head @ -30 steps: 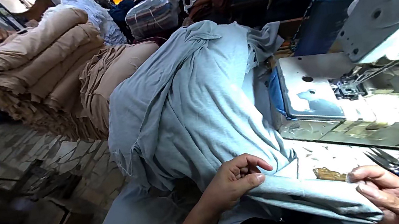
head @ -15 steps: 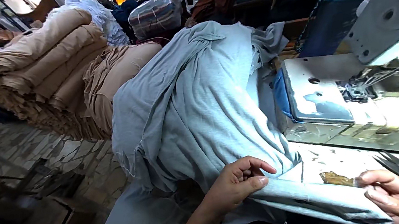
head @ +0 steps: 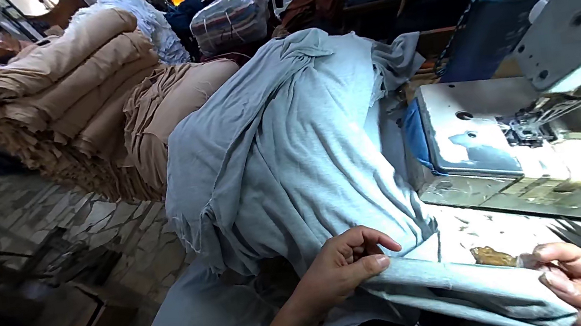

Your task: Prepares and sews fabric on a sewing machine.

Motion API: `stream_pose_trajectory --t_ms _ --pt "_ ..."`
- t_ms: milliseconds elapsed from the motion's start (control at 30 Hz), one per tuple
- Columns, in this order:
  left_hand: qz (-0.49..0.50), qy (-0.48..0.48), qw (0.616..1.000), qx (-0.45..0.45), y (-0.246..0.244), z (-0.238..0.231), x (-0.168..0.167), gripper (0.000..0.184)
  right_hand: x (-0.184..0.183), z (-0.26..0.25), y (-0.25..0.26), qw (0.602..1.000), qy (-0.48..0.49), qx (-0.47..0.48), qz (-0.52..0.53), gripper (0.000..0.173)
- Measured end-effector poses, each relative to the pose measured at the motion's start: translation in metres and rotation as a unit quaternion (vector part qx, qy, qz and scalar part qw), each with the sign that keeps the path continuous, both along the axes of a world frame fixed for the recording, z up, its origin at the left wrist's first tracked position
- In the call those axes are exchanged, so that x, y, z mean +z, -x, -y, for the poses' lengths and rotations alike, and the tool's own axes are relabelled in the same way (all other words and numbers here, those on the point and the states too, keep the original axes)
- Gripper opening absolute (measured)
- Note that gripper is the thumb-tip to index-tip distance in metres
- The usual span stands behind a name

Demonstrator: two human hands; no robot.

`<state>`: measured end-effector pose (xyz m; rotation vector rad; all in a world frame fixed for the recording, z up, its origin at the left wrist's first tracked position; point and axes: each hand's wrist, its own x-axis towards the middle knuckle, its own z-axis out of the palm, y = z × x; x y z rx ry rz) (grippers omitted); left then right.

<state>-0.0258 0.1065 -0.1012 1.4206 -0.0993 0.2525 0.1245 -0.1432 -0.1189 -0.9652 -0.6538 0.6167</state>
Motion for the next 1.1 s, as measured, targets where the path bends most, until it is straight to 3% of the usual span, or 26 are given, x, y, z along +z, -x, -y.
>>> stream_pose_trajectory --t_ms 1100 --pt "0.013 -0.093 0.995 -0.020 0.013 0.008 0.013 0.024 0.002 0.007 0.008 0.999 -0.026 0.017 0.018 0.023"
